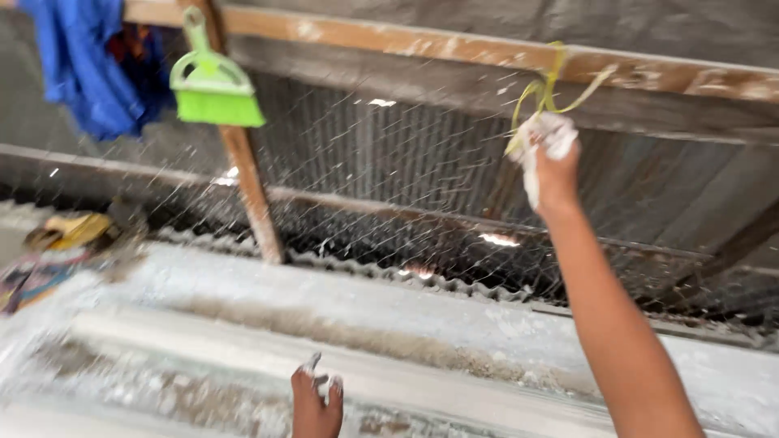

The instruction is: Casting and smoothing gypsum plaster to create decorative ceiling moldings on a workbench.

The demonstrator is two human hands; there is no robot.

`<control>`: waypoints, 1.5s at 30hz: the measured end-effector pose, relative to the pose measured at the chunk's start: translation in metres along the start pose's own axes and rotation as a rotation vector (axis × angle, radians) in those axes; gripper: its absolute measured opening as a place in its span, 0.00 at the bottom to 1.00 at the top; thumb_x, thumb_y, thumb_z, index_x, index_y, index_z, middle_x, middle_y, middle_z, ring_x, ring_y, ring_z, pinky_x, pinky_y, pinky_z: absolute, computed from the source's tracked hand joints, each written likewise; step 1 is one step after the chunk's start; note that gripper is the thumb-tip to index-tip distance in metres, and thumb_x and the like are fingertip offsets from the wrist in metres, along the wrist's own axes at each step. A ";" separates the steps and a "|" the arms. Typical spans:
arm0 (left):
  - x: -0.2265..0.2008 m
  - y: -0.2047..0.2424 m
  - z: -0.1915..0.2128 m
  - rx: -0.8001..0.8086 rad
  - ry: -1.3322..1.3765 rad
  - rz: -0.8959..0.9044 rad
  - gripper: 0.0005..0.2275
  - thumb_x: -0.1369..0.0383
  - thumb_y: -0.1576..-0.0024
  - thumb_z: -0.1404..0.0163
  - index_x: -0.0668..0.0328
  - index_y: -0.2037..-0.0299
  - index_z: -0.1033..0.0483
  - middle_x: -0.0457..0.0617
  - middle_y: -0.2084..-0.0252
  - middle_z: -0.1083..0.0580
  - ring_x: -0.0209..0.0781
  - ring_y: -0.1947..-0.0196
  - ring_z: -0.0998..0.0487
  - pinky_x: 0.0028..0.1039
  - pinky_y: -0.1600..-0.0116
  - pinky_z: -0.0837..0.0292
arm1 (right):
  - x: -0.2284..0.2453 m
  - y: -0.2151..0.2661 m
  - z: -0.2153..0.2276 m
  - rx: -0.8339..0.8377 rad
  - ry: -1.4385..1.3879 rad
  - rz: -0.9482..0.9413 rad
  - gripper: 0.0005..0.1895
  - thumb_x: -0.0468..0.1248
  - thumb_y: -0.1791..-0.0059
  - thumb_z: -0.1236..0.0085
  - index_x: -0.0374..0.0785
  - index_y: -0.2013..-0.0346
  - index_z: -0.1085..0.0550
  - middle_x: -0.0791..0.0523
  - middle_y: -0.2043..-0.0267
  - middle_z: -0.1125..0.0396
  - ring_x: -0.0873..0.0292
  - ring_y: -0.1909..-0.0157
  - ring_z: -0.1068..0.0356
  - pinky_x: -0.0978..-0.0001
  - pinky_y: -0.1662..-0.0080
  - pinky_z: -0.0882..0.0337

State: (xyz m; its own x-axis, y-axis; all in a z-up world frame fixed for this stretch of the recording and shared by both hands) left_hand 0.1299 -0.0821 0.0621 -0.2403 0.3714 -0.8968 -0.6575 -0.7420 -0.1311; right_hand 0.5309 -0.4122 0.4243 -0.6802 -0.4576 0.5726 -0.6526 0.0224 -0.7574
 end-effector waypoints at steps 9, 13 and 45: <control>-0.077 0.052 0.159 -0.159 0.163 -0.156 0.22 0.74 0.42 0.51 0.65 0.36 0.38 0.58 0.45 0.33 0.49 0.52 0.25 0.33 0.61 0.28 | -0.086 0.349 -0.284 0.648 -0.146 -0.594 0.10 0.34 0.44 0.46 0.32 0.50 0.27 0.55 0.57 0.26 0.63 0.55 0.27 0.67 0.52 0.25; -0.049 0.063 0.246 -0.339 0.107 -0.262 0.19 0.76 0.40 0.51 0.68 0.38 0.36 0.62 0.43 0.33 0.60 0.48 0.27 0.40 0.47 0.30 | -0.061 0.463 -0.397 0.825 -0.151 -0.905 0.16 0.36 0.45 0.48 0.31 0.45 0.26 0.58 0.52 0.26 0.65 0.52 0.28 0.71 0.48 0.28; 0.322 -0.043 0.671 -0.627 -0.024 0.363 0.05 0.75 0.42 0.50 0.69 0.59 0.30 0.61 0.73 0.24 0.52 0.78 0.23 0.39 0.71 0.30 | -0.385 0.659 -0.796 1.273 0.318 -0.957 0.23 0.39 0.47 0.46 0.33 0.39 0.30 0.44 0.47 0.28 0.50 0.53 0.28 0.52 0.52 0.28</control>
State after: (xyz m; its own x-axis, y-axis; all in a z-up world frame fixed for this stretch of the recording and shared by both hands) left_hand -0.3981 0.4439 0.0621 -0.3860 0.0480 -0.9213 -0.0017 -0.9987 -0.0513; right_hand 0.0969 0.4863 -0.0454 -0.3531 0.3252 0.8773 -0.2815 -0.9311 0.2319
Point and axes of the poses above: each hand's wrist, its own y-axis away from the middle knuckle, its own z-axis out of the back of the hand, x = y × z, the point moved 8 cm from there along -y, towards the middle knuckle
